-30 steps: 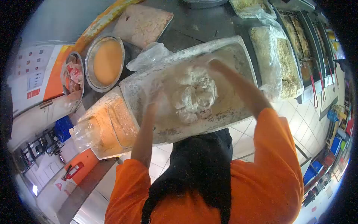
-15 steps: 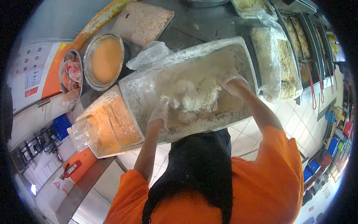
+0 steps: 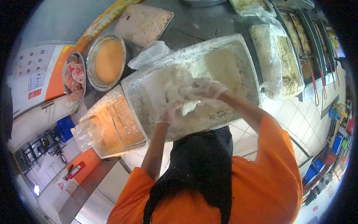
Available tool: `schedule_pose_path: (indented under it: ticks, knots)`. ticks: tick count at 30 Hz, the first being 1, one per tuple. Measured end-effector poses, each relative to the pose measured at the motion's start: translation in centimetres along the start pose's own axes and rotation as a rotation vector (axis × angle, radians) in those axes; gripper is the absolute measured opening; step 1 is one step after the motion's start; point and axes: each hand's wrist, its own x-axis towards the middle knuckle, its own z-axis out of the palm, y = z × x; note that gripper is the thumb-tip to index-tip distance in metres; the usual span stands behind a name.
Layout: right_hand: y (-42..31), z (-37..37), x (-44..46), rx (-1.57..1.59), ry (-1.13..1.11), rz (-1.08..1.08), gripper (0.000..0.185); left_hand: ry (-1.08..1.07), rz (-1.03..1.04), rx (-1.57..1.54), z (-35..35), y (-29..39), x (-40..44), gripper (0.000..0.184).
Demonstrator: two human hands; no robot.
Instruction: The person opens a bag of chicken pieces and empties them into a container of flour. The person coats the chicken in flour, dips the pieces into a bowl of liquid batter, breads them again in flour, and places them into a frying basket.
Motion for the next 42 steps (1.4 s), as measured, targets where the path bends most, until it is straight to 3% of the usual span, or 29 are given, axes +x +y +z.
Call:
schedule_pose_path:
  ticks: [1,3,4,6,9,12,14,19,23,25,28,29,30,32,33,34,35,38,39,42]
  knots:
    - [1.6,0.3,-1.1,0.125,0.069,0.085,0.039,0.018,-0.082,-0.175,-1.0,2.3,-0.9,0.049]
    - [4.7,0.8,-3.2,0.394,0.241,0.227,0.036,0.0,-0.186,-0.175,-2.8,2.5,-1.8,0.057]
    - [6.4,1.5,-3.8,0.503,0.273,0.318,0.035,-0.03,-0.212,-0.001,-3.6,0.5,-2.1,0.064]
    - [8.6,4.1,-3.2,0.597,0.21,0.384,0.035,-0.027,-0.36,0.055,-2.9,-3.4,-1.6,0.076]
    - [7.5,6.5,-0.8,0.59,0.101,0.29,0.036,0.039,-0.518,-0.291,0.9,-4.8,1.6,0.084]
    - [2.8,5.8,1.4,0.658,0.03,0.193,0.037,0.058,-0.434,-0.582,3.1,-1.7,2.0,0.079]
    - [1.4,6.0,2.8,0.649,0.031,0.131,0.039,0.113,-0.514,-0.763,4.1,-0.9,2.8,0.073]
    - [0.8,6.9,2.9,0.263,0.167,-0.039,0.044,0.032,-0.328,-1.006,3.1,-0.4,3.6,0.058]
    - [-0.8,5.7,2.4,0.204,0.24,-0.038,0.043,0.0,-0.25,-1.129,2.0,-0.8,4.1,0.038]
    - [1.3,6.9,3.8,-0.067,0.204,-0.036,0.041,0.017,-0.093,-1.056,2.0,-0.7,4.3,0.033]
    - [-0.6,2.4,2.4,-0.094,0.204,-0.122,0.038,-0.02,0.072,-1.284,3.1,-1.8,5.2,0.032]
    - [-0.8,3.3,3.6,0.015,0.222,0.064,0.039,-0.039,0.115,-1.417,3.2,-1.5,5.3,0.032]
    - [-0.6,4.8,5.4,0.12,0.242,0.253,0.041,0.009,-0.015,-1.166,3.2,-1.3,5.8,0.034]
    - [-1.2,3.6,4.1,0.303,0.291,0.261,0.048,0.094,-0.262,-0.655,2.3,0.9,6.1,0.039]
    - [-1.6,3.0,3.5,0.393,0.318,0.262,0.051,0.199,-0.135,-0.52,1.6,0.8,6.0,0.042]
    - [-2.1,0.9,1.2,0.819,0.309,0.263,0.051,0.303,-0.02,-0.382,0.8,0.4,5.0,0.044]
    - [0.3,0.8,0.3,0.761,0.383,0.209,0.041,0.344,0.021,-0.304,-0.2,0.0,4.8,0.047]
    - [7.5,-0.4,0.0,0.78,0.588,0.612,0.047,0.351,-0.032,-0.186,-3.3,-3.0,5.5,0.055]
    - [6.8,-2.8,0.2,0.785,0.608,0.876,0.052,0.333,-0.066,-0.167,-4.3,-4.1,6.5,0.058]
    - [10.6,-0.5,5.6,0.579,0.439,0.694,0.055,0.268,-0.203,-0.36,-5.2,-4.1,9.5,0.064]
